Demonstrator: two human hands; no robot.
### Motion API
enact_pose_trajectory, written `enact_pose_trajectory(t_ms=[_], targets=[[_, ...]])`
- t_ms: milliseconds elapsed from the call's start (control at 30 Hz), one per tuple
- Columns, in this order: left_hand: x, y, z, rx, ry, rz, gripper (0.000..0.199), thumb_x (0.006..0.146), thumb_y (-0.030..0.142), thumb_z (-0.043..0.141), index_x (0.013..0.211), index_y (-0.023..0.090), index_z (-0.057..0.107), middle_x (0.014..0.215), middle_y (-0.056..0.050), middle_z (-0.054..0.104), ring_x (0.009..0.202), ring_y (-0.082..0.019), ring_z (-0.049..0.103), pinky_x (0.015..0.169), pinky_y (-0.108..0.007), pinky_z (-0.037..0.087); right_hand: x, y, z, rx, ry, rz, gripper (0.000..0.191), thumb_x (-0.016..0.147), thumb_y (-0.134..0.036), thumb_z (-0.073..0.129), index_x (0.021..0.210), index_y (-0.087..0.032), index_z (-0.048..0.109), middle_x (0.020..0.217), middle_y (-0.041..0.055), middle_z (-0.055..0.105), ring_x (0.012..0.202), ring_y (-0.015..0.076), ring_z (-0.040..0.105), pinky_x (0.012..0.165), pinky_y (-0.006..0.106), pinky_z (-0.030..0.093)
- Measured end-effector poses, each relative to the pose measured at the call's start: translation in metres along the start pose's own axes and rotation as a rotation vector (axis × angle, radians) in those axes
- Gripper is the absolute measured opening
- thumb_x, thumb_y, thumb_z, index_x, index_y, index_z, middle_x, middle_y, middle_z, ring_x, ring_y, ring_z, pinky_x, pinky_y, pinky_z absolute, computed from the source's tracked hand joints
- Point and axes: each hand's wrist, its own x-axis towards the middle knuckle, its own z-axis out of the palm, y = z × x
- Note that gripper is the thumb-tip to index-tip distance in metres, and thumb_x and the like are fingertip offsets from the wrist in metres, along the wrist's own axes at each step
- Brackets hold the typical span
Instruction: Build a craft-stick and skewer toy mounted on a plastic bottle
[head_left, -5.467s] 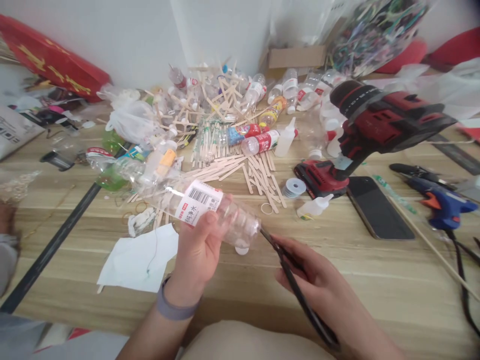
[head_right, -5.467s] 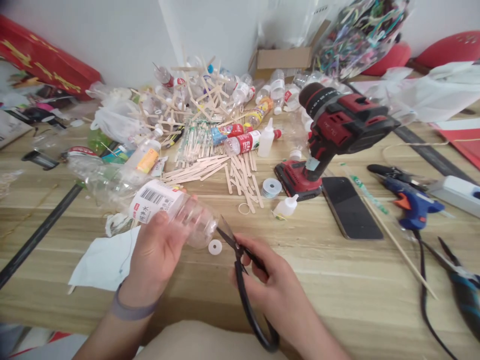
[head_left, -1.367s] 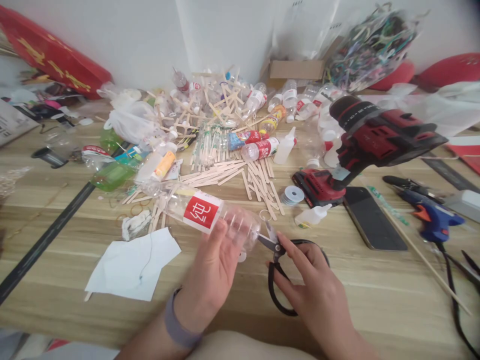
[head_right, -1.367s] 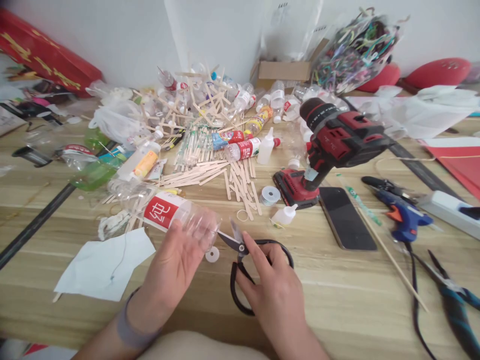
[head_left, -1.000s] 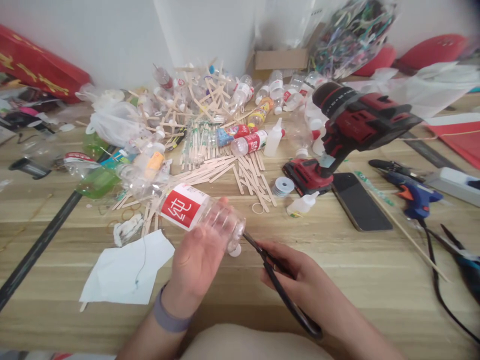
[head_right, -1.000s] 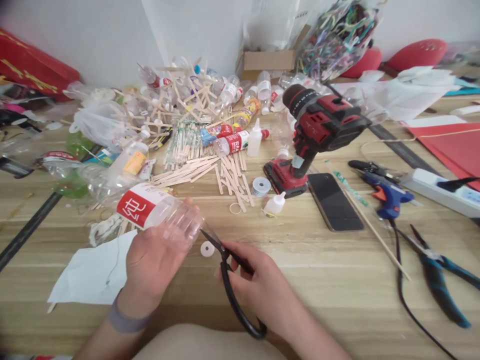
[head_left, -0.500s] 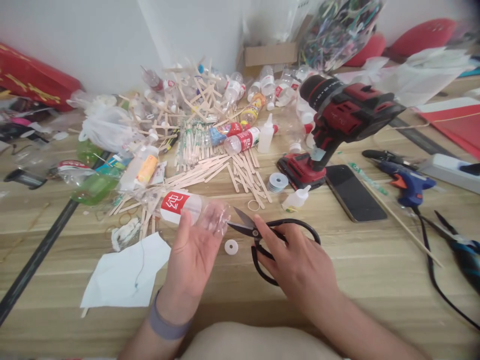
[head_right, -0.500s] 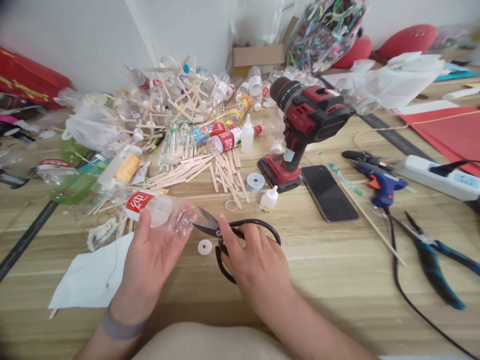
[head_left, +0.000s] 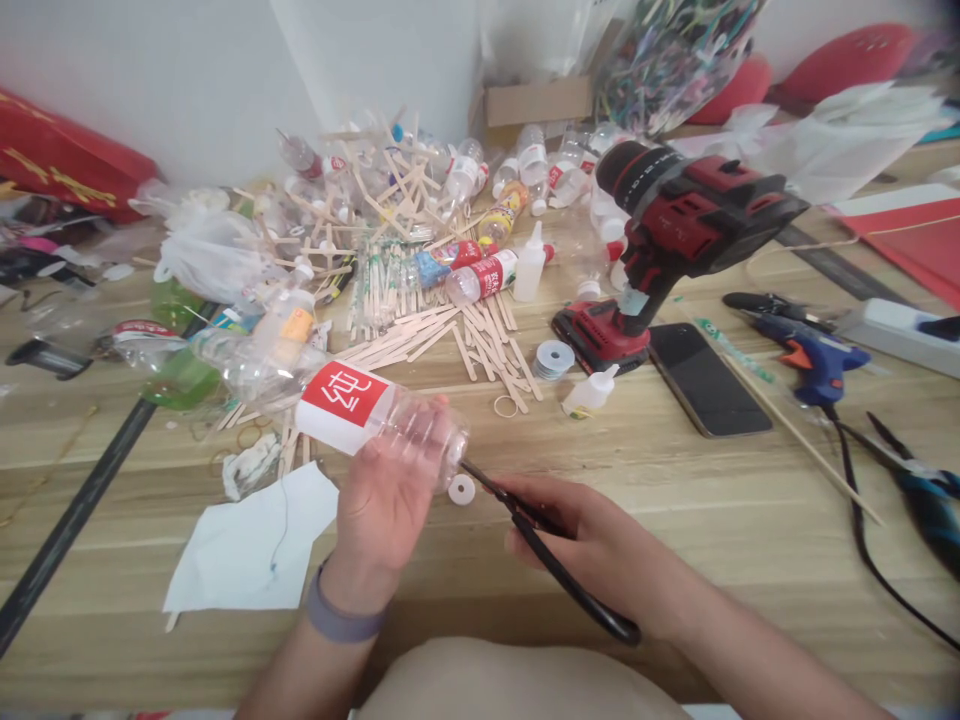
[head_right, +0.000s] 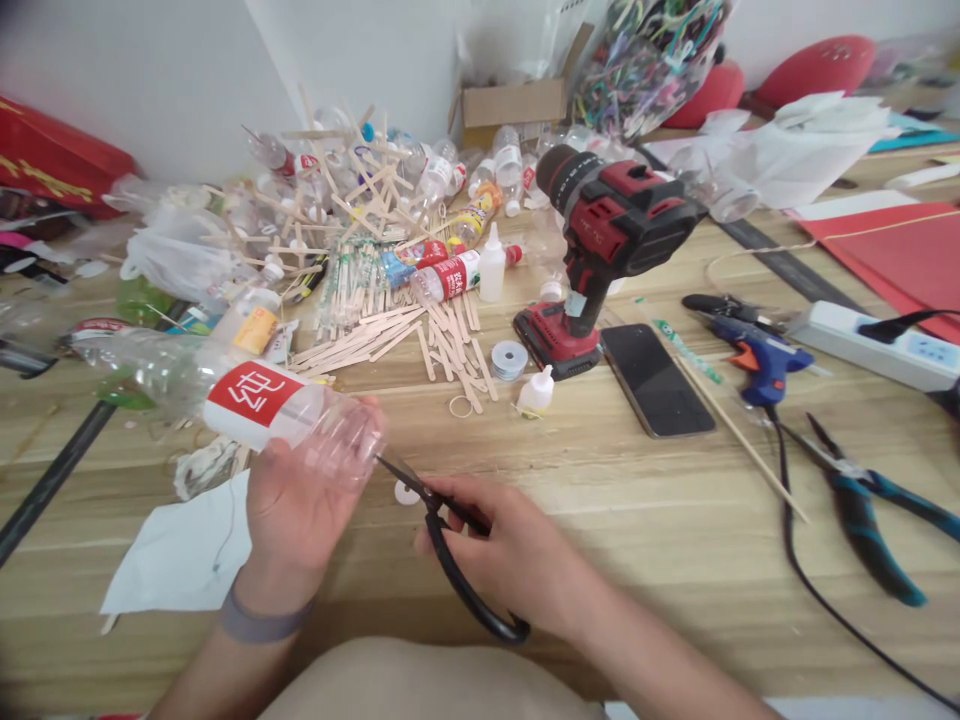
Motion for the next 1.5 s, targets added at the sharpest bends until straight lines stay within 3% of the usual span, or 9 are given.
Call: enact_pose_trajectory(t_ms=[133,233,467,600,833,1033,1167,1267,1500], targets=[[-0.002,0.0,0.0,0.054,-0.085,0.023,0.047,0.058,0.039,0.088,0.099,0.021,0.074,0.112,-0.007,0.073,0.117,-0.028,0.063,0.1,-0.036,0.051,-0.001,-0.004,-0.003,0.211,-0.146,0.168,0.041,0.076,-0.042,0.065,0.112,-0.023,0.073,0.062,-0.006,0.042,0.054,0.0087,0.033,0.05,0.021,0.028],[-0.002,0.0,0.0,0.068,-0.081,0.012,0.045,0.058,0.039,0.089,0.097,0.022,0.075,0.101,-0.005,0.075,0.103,-0.024,0.069,0.09,-0.032,0.056,-0.002,-0.002,-0.004,0.111,-0.169,0.172,0.045,0.079,-0.043,0.061,0.118,-0.022,0.071,0.061,-0.0056,0.04,0.051,0.0085,0.03,0.047,0.021,0.026],[0.001,-0.004,0.011,-0.031,0.091,-0.002,0.013,0.089,0.025,0.064,0.097,0.018,0.07,0.096,-0.004,0.074,0.092,-0.016,0.07,0.088,-0.028,0.057,0.007,0.022,0.005,-1.083,0.515,-0.503,0.052,0.082,-0.023,0.058,0.134,-0.019,0.062,0.088,0.0097,0.064,0.064,0.0193,0.06,0.05,0.027,0.045],[0.0,-0.001,0.019,-0.104,0.185,-0.035,0.022,0.099,0.026,0.047,0.101,0.016,0.067,0.098,-0.006,0.073,0.092,-0.017,0.071,0.087,-0.031,0.058,0.011,0.026,0.008,-1.217,0.663,-0.604,0.046,0.085,-0.023,0.056,0.13,-0.018,0.064,0.081,0.008,0.064,0.059,0.0197,0.062,0.044,0.026,0.045],[0.004,0.007,0.022,-0.139,0.302,-0.11,0.032,0.104,0.033,0.037,0.096,0.017,0.064,0.09,-0.008,0.073,0.082,-0.019,0.073,0.077,-0.033,0.061,0.006,0.021,0.011,-0.844,0.491,-0.397,0.048,0.082,-0.023,0.06,0.13,-0.024,0.062,0.093,0.007,0.063,0.07,0.0205,0.066,0.056,0.031,0.053],[0.009,0.015,0.018,-0.141,0.278,-0.088,0.038,0.103,0.038,0.036,0.092,0.018,0.066,0.083,-0.008,0.075,0.077,-0.02,0.073,0.073,-0.033,0.061,-0.009,0.022,-0.004,-0.075,0.143,-0.176,0.049,0.093,-0.042,0.049,0.139,-0.026,0.056,0.097,0.0076,0.066,0.063,0.0136,0.054,0.057,0.027,0.049],[0.011,0.013,0.018,-0.168,0.265,-0.097,0.033,0.102,0.037,0.041,0.094,0.018,0.067,0.085,-0.008,0.074,0.081,-0.022,0.073,0.076,-0.035,0.06,-0.012,0.026,-0.005,0.368,0.041,-0.041,0.059,0.089,-0.059,0.053,0.136,-0.024,0.059,0.106,0.012,0.064,0.062,0.0117,0.049,0.052,0.025,0.043],[0.011,0.013,0.02,-0.164,0.3,-0.102,0.03,0.1,0.034,0.043,0.096,0.017,0.067,0.084,-0.009,0.075,0.08,-0.022,0.073,0.076,-0.035,0.06,-0.012,0.023,-0.003,0.293,0.038,-0.069,0.061,0.087,-0.059,0.057,0.139,-0.026,0.057,0.1,0.0097,0.065,0.06,0.0118,0.05,0.053,0.025,0.045],[0.01,0.015,0.018,-0.146,0.26,-0.054,0.019,0.09,0.023,0.051,0.094,0.018,0.068,0.084,-0.008,0.075,0.081,-0.022,0.073,0.076,-0.036,0.062,-0.018,0.025,-0.002,-0.425,0.126,-0.361,0.05,0.093,-0.021,0.047,0.142,-0.026,0.053,0.097,0.0065,0.069,0.088,0.0183,0.068,0.078,0.03,0.056]])
